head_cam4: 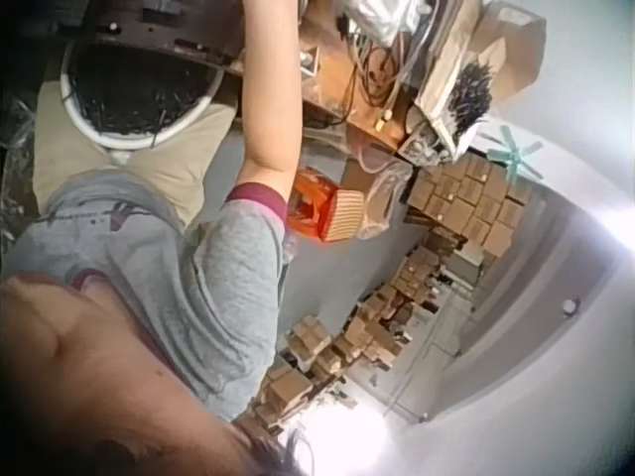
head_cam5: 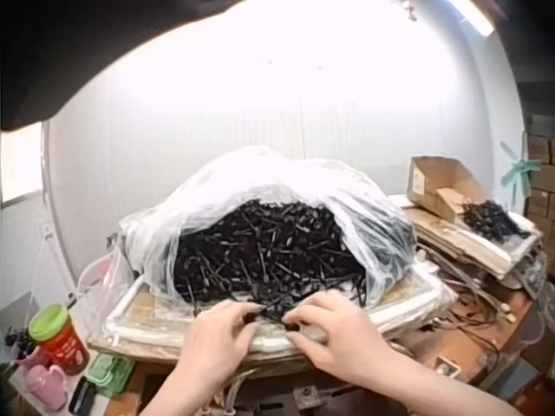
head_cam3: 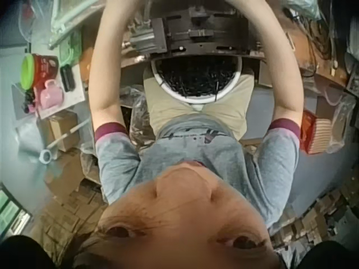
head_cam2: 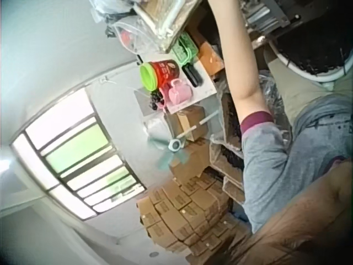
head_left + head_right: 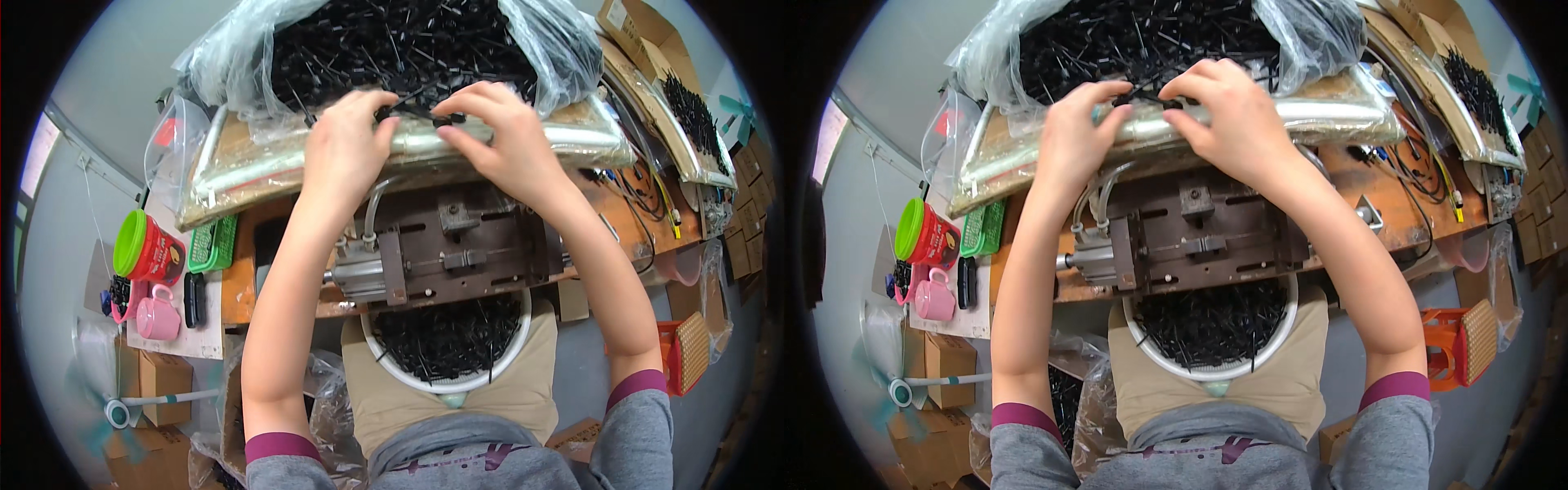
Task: The person is assembling small black electronic components using a specialized fixture on a workbench.
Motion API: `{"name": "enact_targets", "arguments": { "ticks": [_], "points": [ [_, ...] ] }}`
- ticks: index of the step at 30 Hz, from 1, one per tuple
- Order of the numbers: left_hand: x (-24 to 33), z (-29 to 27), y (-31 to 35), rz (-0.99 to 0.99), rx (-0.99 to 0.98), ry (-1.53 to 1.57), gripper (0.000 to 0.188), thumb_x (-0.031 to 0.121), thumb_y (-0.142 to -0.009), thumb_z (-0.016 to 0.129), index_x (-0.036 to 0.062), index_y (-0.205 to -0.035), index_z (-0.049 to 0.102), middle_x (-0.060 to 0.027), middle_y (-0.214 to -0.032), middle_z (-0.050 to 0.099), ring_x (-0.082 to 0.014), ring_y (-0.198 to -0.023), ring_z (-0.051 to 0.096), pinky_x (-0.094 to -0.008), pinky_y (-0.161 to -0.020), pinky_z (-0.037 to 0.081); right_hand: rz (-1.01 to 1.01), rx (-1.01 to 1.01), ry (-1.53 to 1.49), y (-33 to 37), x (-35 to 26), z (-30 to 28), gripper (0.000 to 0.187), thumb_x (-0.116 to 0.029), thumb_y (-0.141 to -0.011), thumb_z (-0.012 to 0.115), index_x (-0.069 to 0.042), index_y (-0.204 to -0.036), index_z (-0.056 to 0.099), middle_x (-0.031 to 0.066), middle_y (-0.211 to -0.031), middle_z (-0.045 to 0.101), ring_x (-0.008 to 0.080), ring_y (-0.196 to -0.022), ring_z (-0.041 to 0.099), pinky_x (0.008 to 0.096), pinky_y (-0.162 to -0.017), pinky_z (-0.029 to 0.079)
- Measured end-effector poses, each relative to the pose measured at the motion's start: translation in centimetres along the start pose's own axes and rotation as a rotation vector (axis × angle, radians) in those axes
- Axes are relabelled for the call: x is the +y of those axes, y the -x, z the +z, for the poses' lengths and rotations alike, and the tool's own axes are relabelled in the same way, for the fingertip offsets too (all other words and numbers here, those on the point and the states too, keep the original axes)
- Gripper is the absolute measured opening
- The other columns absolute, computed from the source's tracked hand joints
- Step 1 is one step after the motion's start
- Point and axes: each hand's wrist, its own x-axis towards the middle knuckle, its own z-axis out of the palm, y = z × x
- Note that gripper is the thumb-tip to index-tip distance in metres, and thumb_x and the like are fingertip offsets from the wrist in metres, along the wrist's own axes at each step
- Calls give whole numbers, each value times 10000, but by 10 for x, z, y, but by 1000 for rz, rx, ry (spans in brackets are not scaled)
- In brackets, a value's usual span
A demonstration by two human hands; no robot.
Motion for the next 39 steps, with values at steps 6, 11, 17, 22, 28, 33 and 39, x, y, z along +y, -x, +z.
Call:
{"name": "enact_targets", "arguments": {
  "ticks": [6, 11, 17, 22, 28, 33, 39],
  "points": [
    [-5, 8, -21, -51, -36, -5, 190, 100, -828, 726, 28, -1001, 755, -122, -935, 726, -222, -797, 710, -334, -742, 563, 9, -276, -56, -12, 8, -3, 147, -117, -877, 688, -35, -997, 708, 114, -953, 655, 324, -976, 611, 412, -863, 509],
    [45, -40, 14, -125, 36, 332, 154, 93, -856, 764, 2, -980, 759, -53, -938, 698, -108, -817, 691, -234, -663, 530, 477, -420, -803, -8, 4, -42, 263, -196, -881, 777, -4, -1051, 718, 43, -868, 721, 79, -747, 631, 234, -684, 506],
    [95, -40, 94, -1, -182, 325, 333, 14, -701, 853, 3, -1014, 741, -163, -1212, 675, -207, -937, 711, -293, -755, 621, 591, -98, -1095, 21, 7, -66, 240, -131, -887, 758, -4, -1084, 705, 19, -906, 695, 55, -731, 629, 191, -637, 493],
    [115, -11, 156, 40, -301, 151, 297, 105, -736, 822, 24, -1004, 726, -176, -1247, 684, -192, -683, 695, -279, -593, 529, 510, 22, -686, 39, -23, -61, 313, 6, -830, 766, 15, -1123, 655, 14, -888, 658, 41, -749, 582, 172, -607, 434],
    [115, 8, 152, 98, -326, -46, 279, 128, -722, 818, 41, -972, 730, -166, -1244, 690, -159, -577, 636, -261, -546, 496, 402, -52, -550, 58, -39, -67, 320, 44, -775, 788, 28, -1072, 671, 28, -996, 606, 61, -823, 582, 200, -712, 463],
    [119, 4, 146, 91, -384, -80, 291, 158, -719, 824, 50, -971, 730, -164, -1233, 695, -160, -539, 622, -258, -541, 500, 417, -48, -600, 82, -46, -64, 264, 27, -784, 799, 11, -1033, 713, 62, -980, 651, 63, -740, 631, 187, -603, 499],
    [108, -17, 115, 21, -396, 140, 239, 133, -772, 815, 47, -980, 736, -147, -1116, 728, -180, -610, 660, -265, -582, 530, 232, -200, -272, 115, -70, -64, 306, 27, -746, 784, 9, -1026, 663, 204, -1207, 617, 323, -993, 666, 355, -812, 560]
  ]
}}
